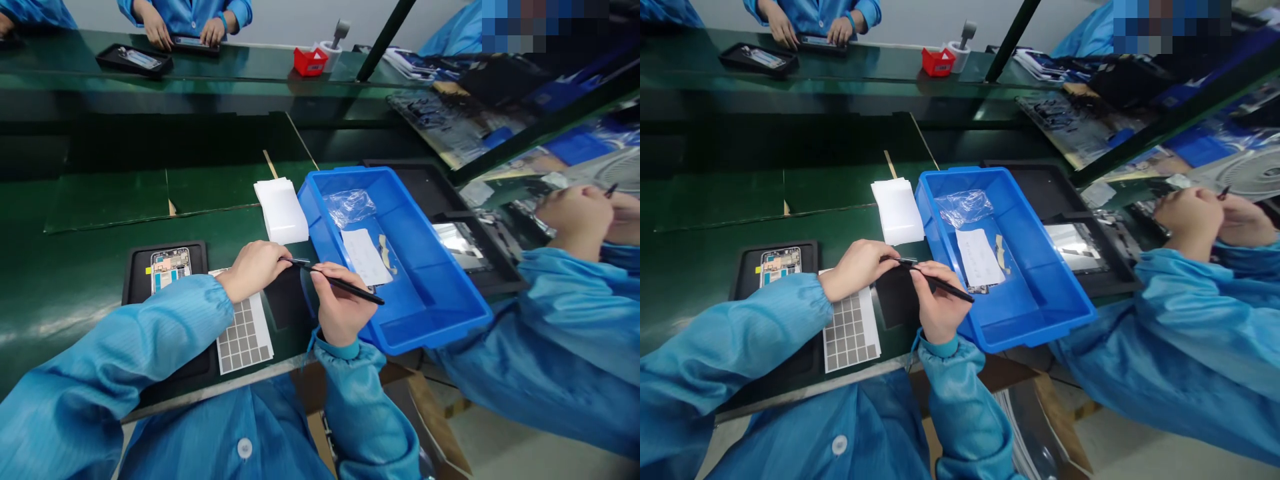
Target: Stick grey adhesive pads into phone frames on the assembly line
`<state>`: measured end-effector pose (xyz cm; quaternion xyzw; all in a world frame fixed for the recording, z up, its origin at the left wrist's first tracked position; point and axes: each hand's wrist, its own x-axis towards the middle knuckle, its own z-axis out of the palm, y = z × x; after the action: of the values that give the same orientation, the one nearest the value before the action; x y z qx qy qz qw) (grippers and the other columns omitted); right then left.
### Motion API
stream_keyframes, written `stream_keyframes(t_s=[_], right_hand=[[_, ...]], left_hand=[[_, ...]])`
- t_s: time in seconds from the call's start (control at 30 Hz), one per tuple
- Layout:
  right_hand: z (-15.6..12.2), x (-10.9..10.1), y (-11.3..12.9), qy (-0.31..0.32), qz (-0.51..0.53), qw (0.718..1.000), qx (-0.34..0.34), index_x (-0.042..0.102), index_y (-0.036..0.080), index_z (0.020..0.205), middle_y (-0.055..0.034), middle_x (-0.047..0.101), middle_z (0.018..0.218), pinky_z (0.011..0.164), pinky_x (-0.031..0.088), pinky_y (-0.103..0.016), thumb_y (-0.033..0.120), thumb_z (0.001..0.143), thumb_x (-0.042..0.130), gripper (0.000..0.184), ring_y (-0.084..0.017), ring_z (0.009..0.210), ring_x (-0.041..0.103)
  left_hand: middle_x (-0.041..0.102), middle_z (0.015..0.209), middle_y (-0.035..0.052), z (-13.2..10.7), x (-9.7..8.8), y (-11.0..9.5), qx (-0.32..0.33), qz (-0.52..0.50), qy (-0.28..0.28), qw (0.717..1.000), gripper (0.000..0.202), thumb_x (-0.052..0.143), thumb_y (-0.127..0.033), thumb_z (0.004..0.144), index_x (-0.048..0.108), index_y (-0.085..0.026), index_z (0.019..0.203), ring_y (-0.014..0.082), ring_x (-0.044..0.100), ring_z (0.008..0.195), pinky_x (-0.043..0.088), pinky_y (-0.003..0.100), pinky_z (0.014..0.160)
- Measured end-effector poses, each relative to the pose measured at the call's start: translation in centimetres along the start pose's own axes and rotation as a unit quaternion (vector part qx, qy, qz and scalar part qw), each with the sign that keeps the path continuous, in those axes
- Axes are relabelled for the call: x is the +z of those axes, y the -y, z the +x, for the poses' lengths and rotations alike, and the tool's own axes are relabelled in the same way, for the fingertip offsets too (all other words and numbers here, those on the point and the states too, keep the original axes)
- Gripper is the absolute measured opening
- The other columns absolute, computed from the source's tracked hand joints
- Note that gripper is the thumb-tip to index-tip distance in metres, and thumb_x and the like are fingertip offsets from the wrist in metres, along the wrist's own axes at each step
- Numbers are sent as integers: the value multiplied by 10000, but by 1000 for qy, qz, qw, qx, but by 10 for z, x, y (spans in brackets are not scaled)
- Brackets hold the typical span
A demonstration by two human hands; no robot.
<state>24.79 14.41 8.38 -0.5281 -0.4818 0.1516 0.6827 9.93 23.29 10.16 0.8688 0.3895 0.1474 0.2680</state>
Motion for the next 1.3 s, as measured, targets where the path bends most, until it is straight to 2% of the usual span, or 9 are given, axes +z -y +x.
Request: stream_keyframes(t_s=[0.13, 0.23, 0.33, 0.43, 0.53, 0.63, 0.83, 0.93, 1.3], right_hand=[[5, 2, 3, -11, -34, 996, 81, 686, 193, 825, -40, 717, 819, 765, 590, -390, 288, 766, 814, 170, -201, 770, 701], [7, 13, 8, 19, -42, 988, 146, 699, 182, 836, -26, 709, 776, 681, 574, -334, 330, 750, 831, 216, -180, 689, 686], [2, 42, 15, 93, -19, 979, 182, 700, 177, 830, -25, 707, 752, 646, 562, -314, 340, 746, 834, 227, -177, 658, 681], [-10, 88, 22, 181, 6, 958, 222, 699, 175, 791, -25, 705, 726, 606, 548, -290, 325, 729, 838, 214, -170, 632, 670], [-25, 137, 25, 267, 39, 927, 261, 686, 174, 760, -26, 700, 685, 579, 544, -280, 340, 734, 811, 209, -173, 613, 667], [-36, 169, 23, 309, 44, 913, 264, 675, 174, 761, -36, 706, 696, 569, 548, -279, 353, 732, 794, 217, -178, 610, 670], [-40, 182, 18, 322, -51, 925, 194, 687, 181, 777, -10, 675, 650, 472, 466, -241, 316, 777, 752, 150, -126, 499, 581], [-39, 183, 17, 332, -60, 920, 199, 691, 176, 779, -20, 684, 657, 470, 473, -244, 332, 784, 758, 170, -133, 503, 597], [-40, 182, 14, 331, -61, 920, 199, 704, 186, 797, -37, 708, 734, 502, 533, -260, 339, 784, 788, 175, -158, 576, 654]], left_hand=[[701, 1109, 105, 7, -4, 3, 5, 63, -11, 998, 287, 673, -284, 909, 676, -143, 1159, 266, 655, 992, 511, 363, 861], [641, 1228, 129, -5, -30, 22, 22, 98, -70, 993, 416, 695, -281, 889, 604, -117, 1260, 288, 600, 1081, 485, 410, 943], [649, 1200, 87, -46, -66, 59, 8, 96, -132, 987, 308, 625, -221, 922, 617, -149, 1222, 253, 589, 1092, 471, 388, 970], [674, 1054, 58, -108, -89, 97, -58, 98, -178, 977, 213, 520, -185, 953, 653, -162, 1118, 216, 607, 996, 491, 347, 895], [662, 993, 63, -162, -89, 121, -107, 109, -208, 966, 218, 468, -206, 968, 665, -172, 1056, 213, 600, 944, 495, 353, 849], [653, 1038, 79, -188, -74, 130, -87, 108, -229, 964, 203, 501, -224, 955, 666, -181, 1065, 227, 588, 992, 487, 390, 885], [618, 1209, 108, -187, -62, 137, -32, 108, -193, 975, 260, 509, -215, 949, 639, -171, 1169, 266, 532, 1171, 445, 445, 994], [613, 1231, 108, -187, -62, 140, -24, 85, -180, 980, 277, 499, -208, 947, 633, -170, 1186, 266, 531, 1197, 440, 451, 1013], [622, 1201, 122, -185, -59, 140, -14, 75, -197, 977, 274, 494, -187, 948, 636, -156, 1181, 280, 537, 1199, 457, 467, 1004]])
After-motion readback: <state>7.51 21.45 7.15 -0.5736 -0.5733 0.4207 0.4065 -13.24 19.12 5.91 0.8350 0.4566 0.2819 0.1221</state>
